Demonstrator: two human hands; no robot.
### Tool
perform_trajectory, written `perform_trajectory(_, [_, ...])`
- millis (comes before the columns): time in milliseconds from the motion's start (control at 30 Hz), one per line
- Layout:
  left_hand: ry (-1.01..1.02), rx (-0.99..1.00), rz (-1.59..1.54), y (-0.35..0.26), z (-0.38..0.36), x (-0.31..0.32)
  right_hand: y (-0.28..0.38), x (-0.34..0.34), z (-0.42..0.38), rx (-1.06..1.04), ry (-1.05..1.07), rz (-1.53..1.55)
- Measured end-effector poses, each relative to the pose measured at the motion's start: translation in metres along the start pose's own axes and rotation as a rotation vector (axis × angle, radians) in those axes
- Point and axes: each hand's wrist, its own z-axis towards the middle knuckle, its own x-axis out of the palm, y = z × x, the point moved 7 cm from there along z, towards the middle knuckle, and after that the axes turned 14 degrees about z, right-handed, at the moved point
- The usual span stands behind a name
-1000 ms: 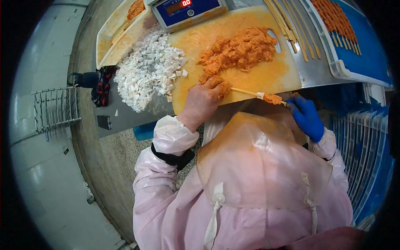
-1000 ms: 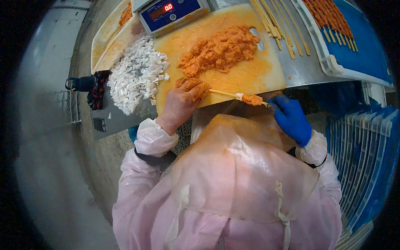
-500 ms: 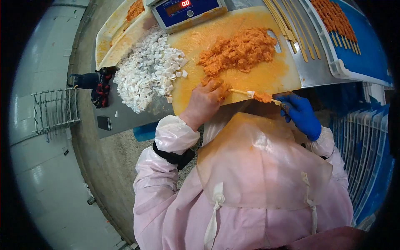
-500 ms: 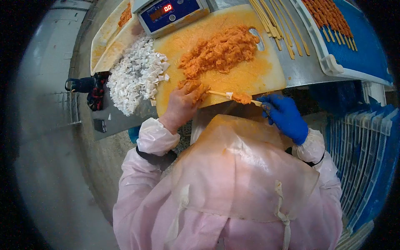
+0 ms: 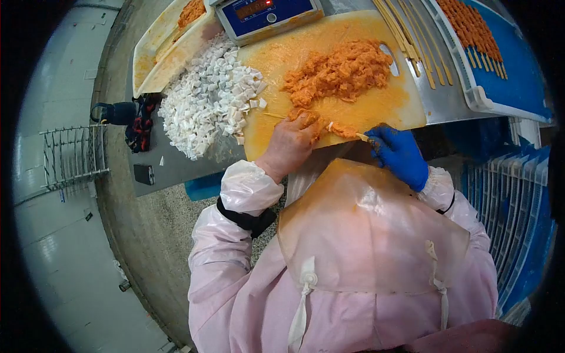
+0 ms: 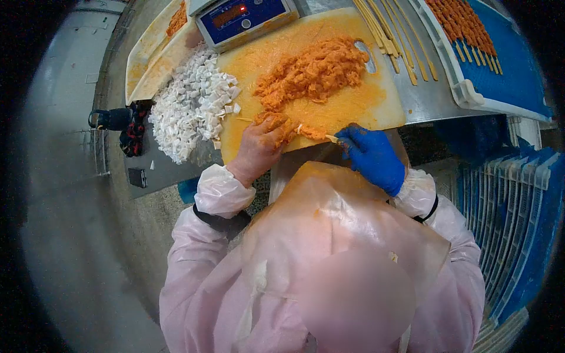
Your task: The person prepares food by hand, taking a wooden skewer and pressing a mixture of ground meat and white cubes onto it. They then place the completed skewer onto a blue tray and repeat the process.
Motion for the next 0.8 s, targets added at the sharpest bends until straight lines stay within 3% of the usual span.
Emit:
perform_trajectory(67, [-0.012,0.001,-0.020,0.000,0.001,-0.002,0.014,0.005,0.000,-0.179,0.040,-0.154])
perform_trajectory(300, [-0.012,-0.016,-0.013,-0.003,0.003,-0.016,0.022,0.009,-0.005,-0.280,0.068,-0.449])
perform_trajectory(367, [-0.023,-0.037,0.035,-0.004,0.004,-0.031,0.033,0.010,-0.013,-0.476,0.042,-0.471])
perform_trajectory(533, [-0.148,0.004,0.129,-0.005,0.022,-0.069,0.042,0.006,-0.023,-0.430,0.075,-0.604])
perform_trajectory(600, [0.220,-0.046,0.072,-0.001,0.022,-0.048,0.043,0.006,-0.026,-0.461,0.090,-0.644])
perform_trajectory(733, [0.303,-0.010,0.000,-0.001,0.024,-0.034,0.051,0.004,-0.033,-0.524,0.056,-0.573])
perform_trajectory(800, [0.169,0.075,-0.084,-0.007,0.024,-0.039,0.051,0.002,-0.034,-0.503,0.036,-0.518])
